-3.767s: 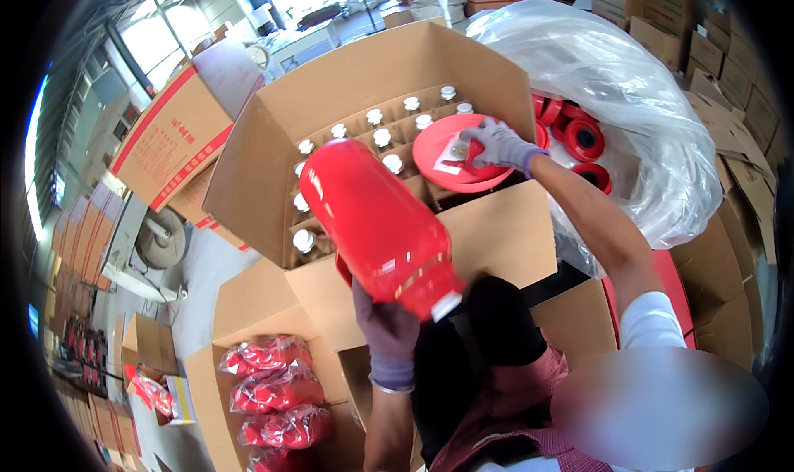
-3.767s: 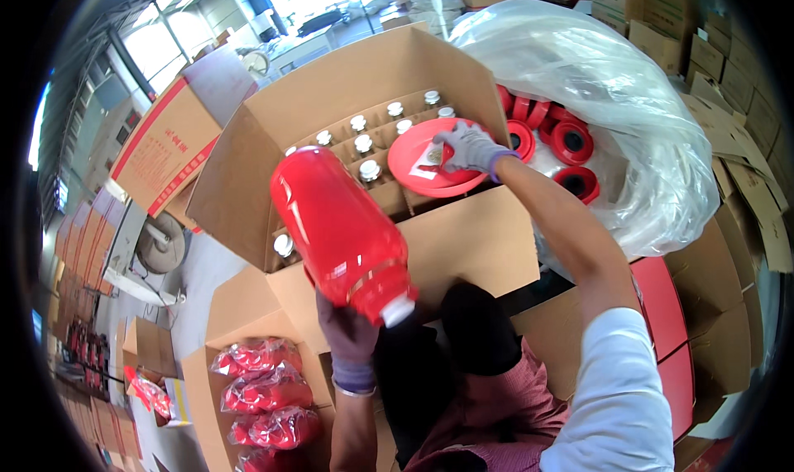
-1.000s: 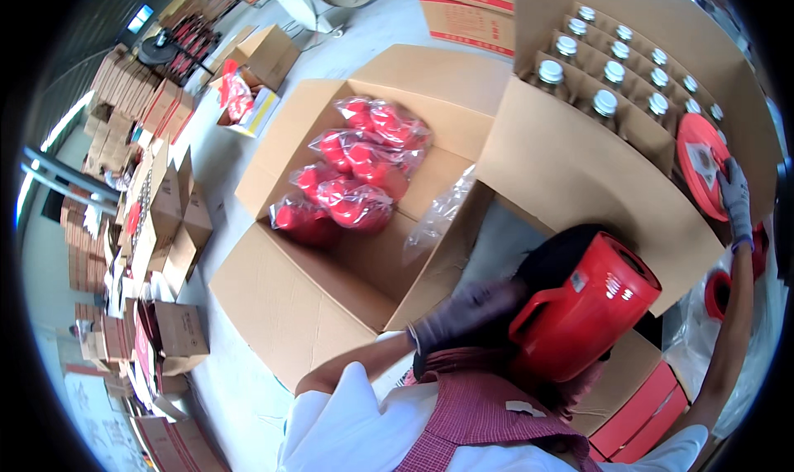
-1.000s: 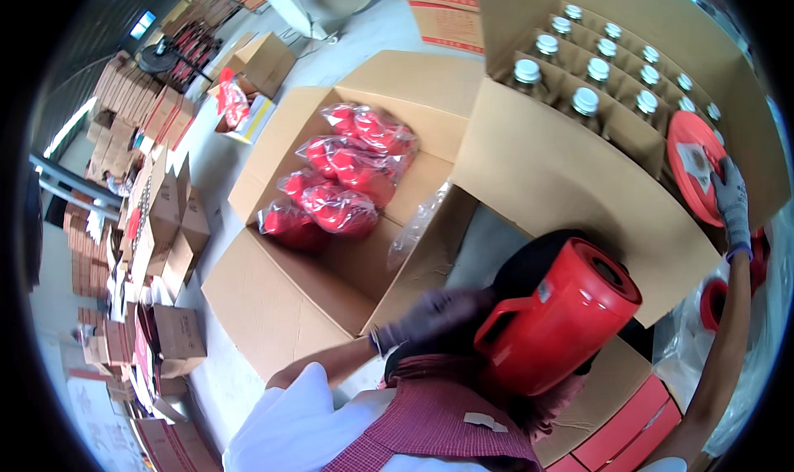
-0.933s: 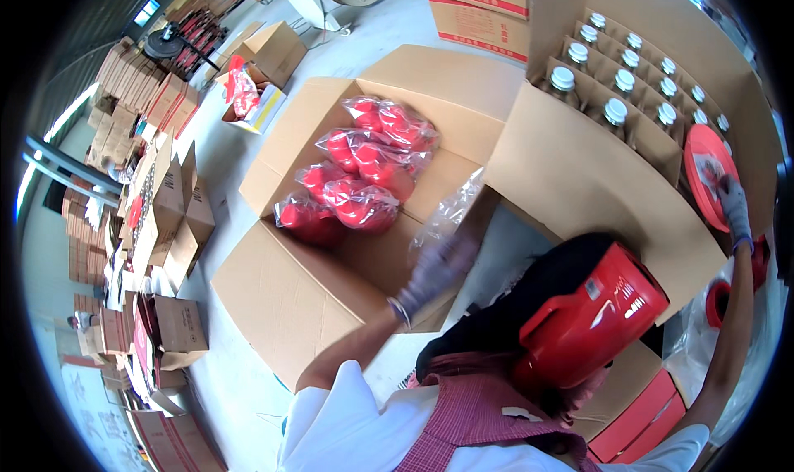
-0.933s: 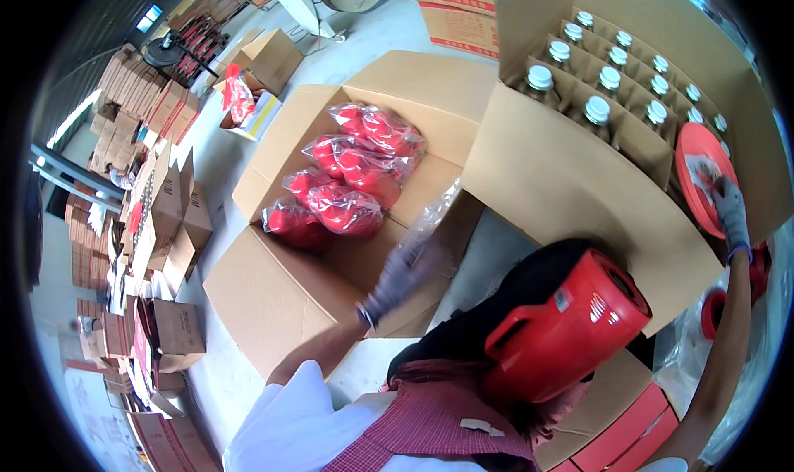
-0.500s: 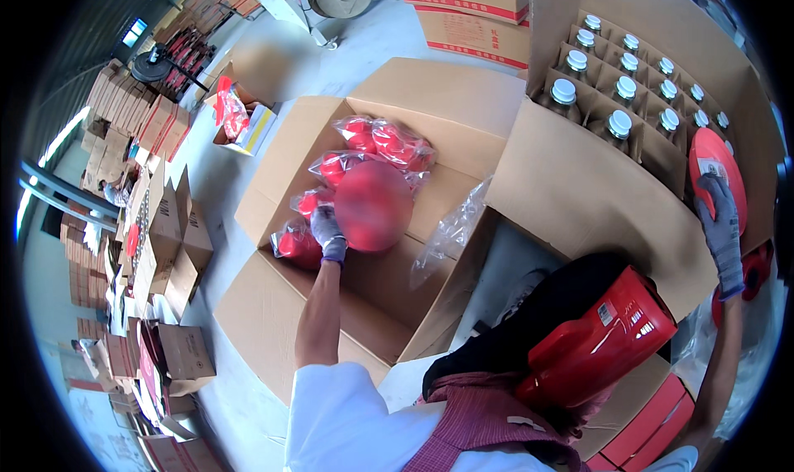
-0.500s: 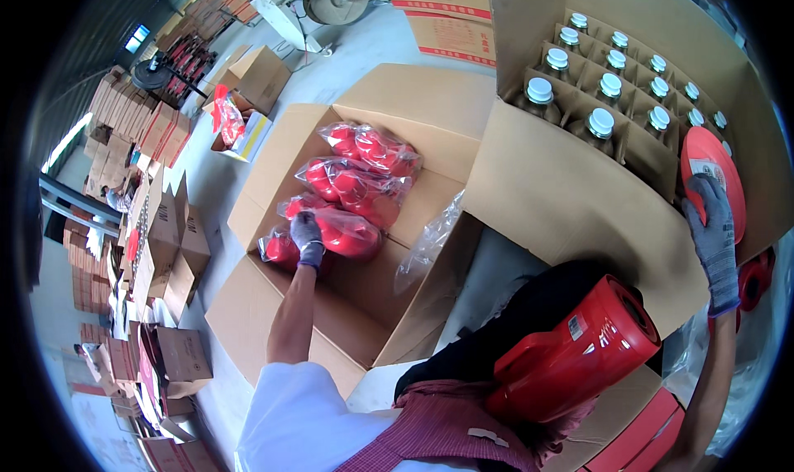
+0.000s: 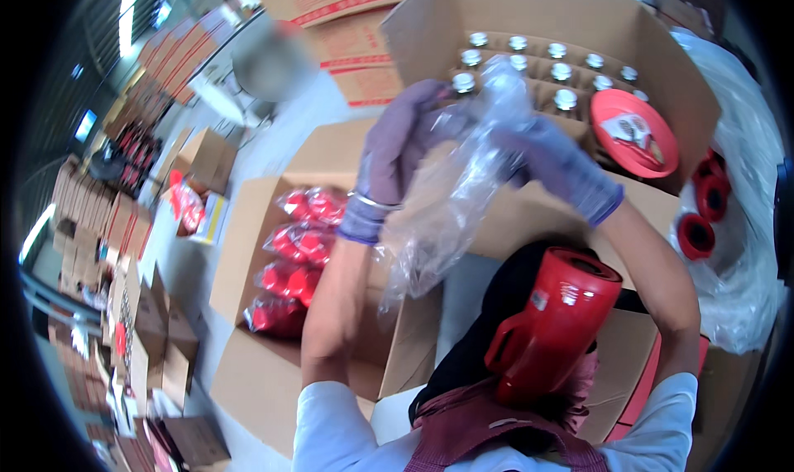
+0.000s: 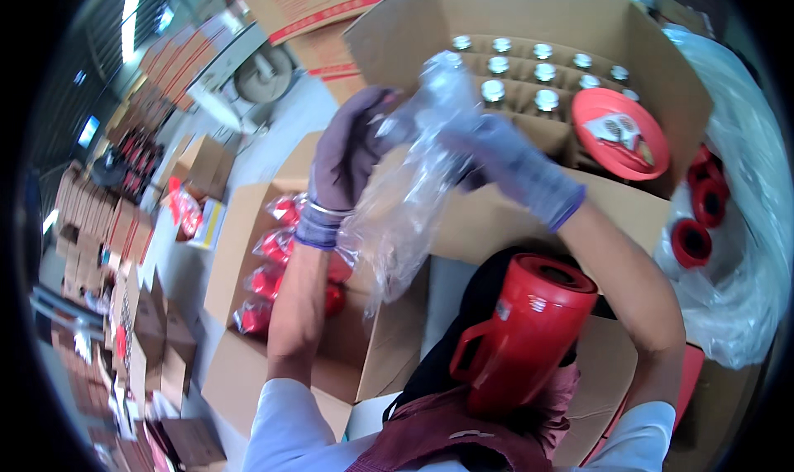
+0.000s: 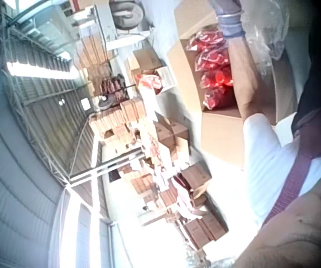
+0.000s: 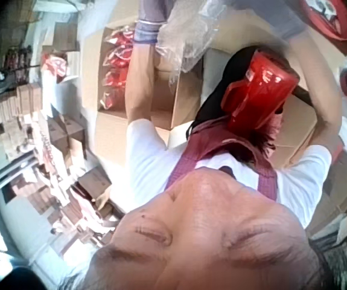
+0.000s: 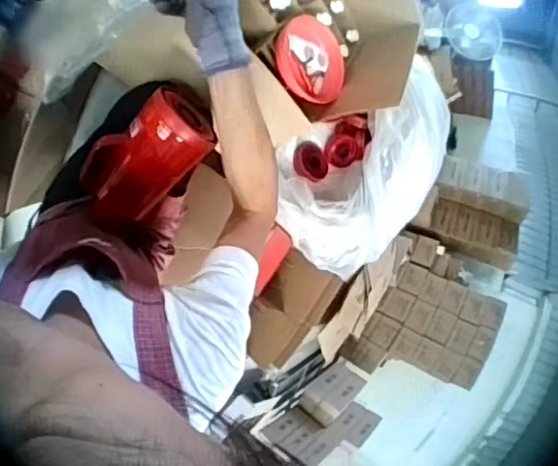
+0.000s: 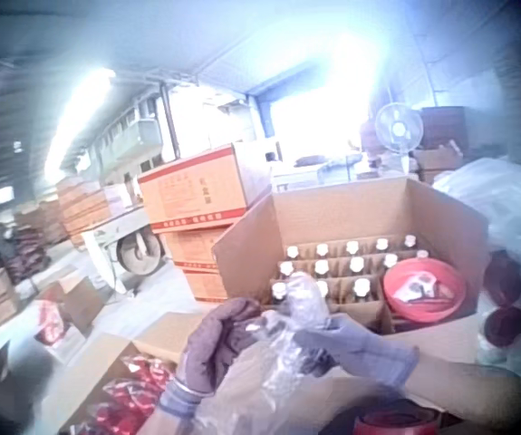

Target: The person assembles red kettles by inserting small glass bottles into the kettle bodies and screwing on red lids. The person then places the assembled kettles into clear plastic bags and arranges them inside a cardboard box.

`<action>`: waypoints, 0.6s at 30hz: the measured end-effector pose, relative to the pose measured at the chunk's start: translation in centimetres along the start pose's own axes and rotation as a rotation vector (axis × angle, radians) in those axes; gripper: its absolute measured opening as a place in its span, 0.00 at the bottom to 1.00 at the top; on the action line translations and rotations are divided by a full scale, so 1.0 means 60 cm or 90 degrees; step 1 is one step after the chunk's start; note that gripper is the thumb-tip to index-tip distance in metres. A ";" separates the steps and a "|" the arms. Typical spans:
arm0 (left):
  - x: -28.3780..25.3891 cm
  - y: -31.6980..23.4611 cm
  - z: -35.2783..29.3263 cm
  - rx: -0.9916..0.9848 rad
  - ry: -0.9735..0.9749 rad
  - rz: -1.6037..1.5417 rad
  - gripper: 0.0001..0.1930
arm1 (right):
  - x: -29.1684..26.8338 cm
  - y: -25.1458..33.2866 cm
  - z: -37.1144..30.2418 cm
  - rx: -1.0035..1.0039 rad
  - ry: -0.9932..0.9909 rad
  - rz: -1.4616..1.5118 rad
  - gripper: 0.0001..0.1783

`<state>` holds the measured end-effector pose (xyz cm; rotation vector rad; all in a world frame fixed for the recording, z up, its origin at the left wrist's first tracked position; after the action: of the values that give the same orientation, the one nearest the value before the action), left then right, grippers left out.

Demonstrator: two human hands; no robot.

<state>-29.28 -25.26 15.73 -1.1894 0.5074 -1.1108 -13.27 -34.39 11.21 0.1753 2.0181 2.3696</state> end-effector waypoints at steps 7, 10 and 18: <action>0.019 0.205 -0.037 -0.100 0.109 0.449 0.39 | -0.429 0.047 -0.125 -0.194 -0.278 0.290 0.13; 0.133 0.260 0.002 0.159 0.068 0.902 0.34 | -0.427 0.037 -0.205 -0.278 -0.538 0.132 0.19; 0.282 0.377 0.051 -0.255 0.091 0.064 0.14 | -0.192 -0.055 -0.364 -0.303 -0.493 -0.883 0.35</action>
<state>-10.46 -39.49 -0.08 -1.4172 0.9223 -1.0403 -4.23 -56.34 3.78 -0.2263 0.6800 1.3831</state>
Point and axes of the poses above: each hand's wrist, its own z-axis towards the middle knuckle, its own x-axis out of the palm, y = z × x, the point moved 7 cm from there along z, towards the middle knuckle, and after that the axes turned 14 degrees about -x, right-handed, at the moved point
